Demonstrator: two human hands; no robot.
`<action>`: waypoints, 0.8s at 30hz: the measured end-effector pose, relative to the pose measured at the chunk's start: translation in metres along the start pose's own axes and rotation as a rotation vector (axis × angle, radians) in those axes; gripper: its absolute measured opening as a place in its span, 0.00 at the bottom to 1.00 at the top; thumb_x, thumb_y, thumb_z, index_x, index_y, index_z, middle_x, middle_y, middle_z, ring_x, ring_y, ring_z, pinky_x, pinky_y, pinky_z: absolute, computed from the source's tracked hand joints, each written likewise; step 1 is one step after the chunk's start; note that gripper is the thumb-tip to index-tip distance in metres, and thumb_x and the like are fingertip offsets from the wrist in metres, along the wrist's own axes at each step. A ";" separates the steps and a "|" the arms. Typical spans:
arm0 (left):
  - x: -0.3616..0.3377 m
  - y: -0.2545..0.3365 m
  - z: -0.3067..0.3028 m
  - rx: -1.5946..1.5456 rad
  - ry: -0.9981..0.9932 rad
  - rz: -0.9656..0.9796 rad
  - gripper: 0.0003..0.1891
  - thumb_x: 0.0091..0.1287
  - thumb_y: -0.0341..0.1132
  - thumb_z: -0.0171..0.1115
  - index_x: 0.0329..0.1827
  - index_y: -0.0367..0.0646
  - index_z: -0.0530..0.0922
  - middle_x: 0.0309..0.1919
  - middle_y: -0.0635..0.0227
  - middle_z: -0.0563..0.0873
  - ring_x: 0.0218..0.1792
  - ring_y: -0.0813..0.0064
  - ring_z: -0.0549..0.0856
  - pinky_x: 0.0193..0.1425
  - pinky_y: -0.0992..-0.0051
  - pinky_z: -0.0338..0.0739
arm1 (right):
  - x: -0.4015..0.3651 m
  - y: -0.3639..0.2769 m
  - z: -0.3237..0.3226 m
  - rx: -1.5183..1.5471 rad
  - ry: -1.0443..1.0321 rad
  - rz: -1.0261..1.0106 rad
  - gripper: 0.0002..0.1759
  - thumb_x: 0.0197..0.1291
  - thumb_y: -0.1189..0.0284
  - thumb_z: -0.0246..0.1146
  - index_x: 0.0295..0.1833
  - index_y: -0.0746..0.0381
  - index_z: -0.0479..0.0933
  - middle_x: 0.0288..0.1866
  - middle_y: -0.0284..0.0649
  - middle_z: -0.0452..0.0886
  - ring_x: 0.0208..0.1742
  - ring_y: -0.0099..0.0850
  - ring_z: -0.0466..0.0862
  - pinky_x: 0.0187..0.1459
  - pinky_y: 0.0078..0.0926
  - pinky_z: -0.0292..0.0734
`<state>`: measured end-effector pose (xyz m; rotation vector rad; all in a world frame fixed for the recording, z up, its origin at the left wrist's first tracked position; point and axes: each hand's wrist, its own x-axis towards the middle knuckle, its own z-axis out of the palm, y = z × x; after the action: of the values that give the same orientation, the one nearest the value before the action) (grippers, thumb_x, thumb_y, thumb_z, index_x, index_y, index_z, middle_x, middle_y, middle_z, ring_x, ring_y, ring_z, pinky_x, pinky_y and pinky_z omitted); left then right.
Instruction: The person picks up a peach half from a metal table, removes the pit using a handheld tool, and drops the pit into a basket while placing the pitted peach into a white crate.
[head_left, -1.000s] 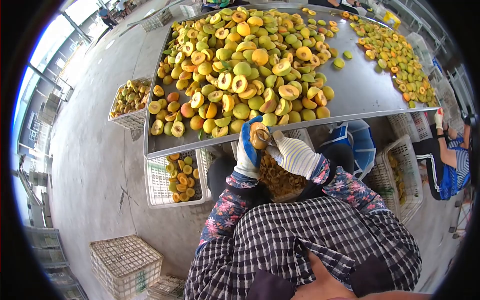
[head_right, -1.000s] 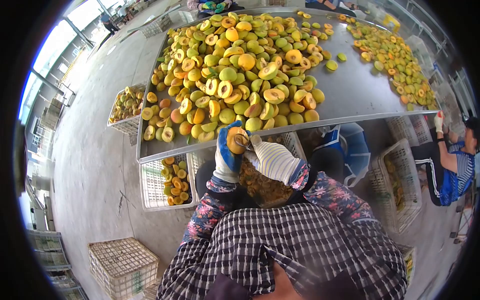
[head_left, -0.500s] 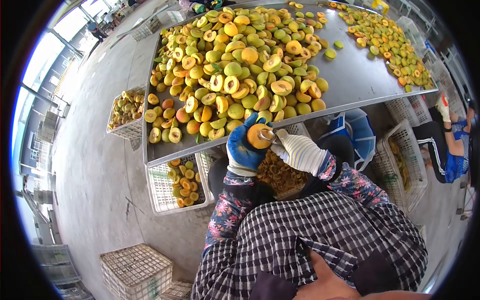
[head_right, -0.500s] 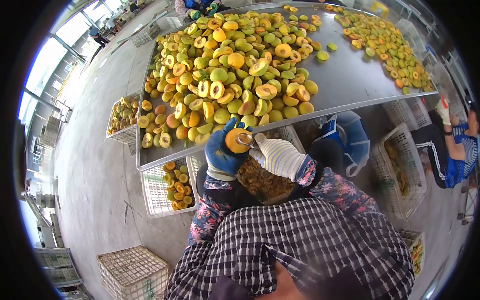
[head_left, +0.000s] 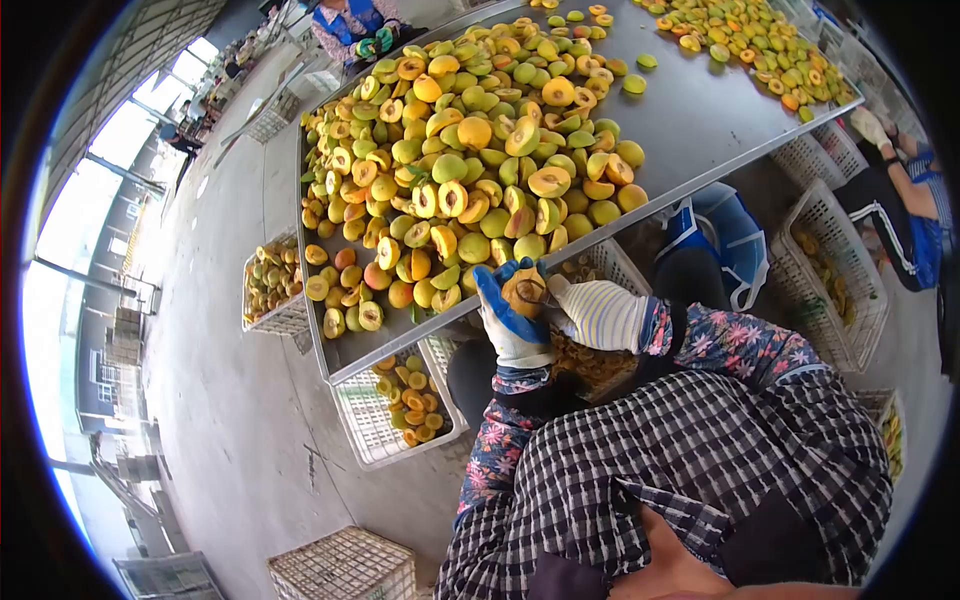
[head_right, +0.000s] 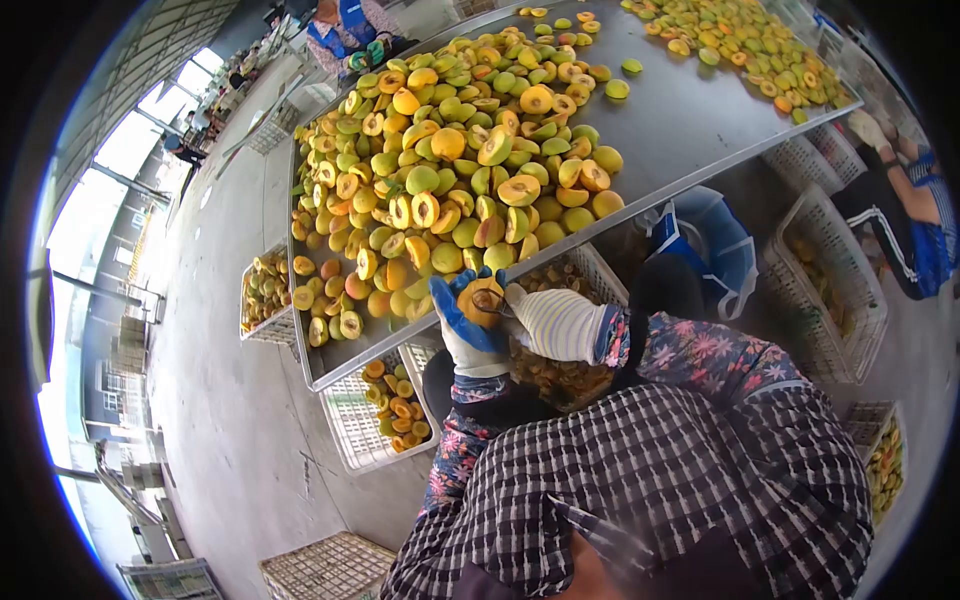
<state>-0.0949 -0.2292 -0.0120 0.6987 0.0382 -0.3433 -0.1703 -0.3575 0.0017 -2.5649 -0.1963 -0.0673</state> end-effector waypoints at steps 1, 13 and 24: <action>0.000 0.005 0.001 -0.044 0.004 -0.068 0.24 0.81 0.52 0.44 0.55 0.36 0.72 0.47 0.57 0.82 0.51 0.60 0.85 0.59 0.63 0.81 | 0.002 0.003 -0.004 0.003 0.000 -0.019 0.19 0.69 0.63 0.58 0.54 0.68 0.67 0.29 0.51 0.83 0.31 0.51 0.85 0.31 0.48 0.78; -0.005 0.011 0.021 -0.122 -0.036 0.008 0.21 0.78 0.53 0.51 0.46 0.41 0.76 0.42 0.62 0.83 0.48 0.62 0.83 0.63 0.60 0.79 | 0.002 -0.006 0.000 0.014 0.159 -0.028 0.20 0.68 0.65 0.59 0.53 0.69 0.64 0.28 0.50 0.82 0.30 0.51 0.84 0.29 0.47 0.78; -0.008 0.007 0.016 -0.029 -0.014 0.004 0.23 0.78 0.52 0.49 0.57 0.38 0.74 0.48 0.61 0.83 0.52 0.64 0.83 0.64 0.64 0.77 | 0.001 -0.007 -0.018 -0.026 -0.010 -0.040 0.21 0.67 0.64 0.60 0.54 0.69 0.66 0.25 0.49 0.82 0.28 0.50 0.84 0.29 0.46 0.78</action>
<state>-0.1017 -0.2321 0.0061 0.6679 0.0279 -0.3431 -0.1701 -0.3612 0.0206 -2.5883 -0.2526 -0.0721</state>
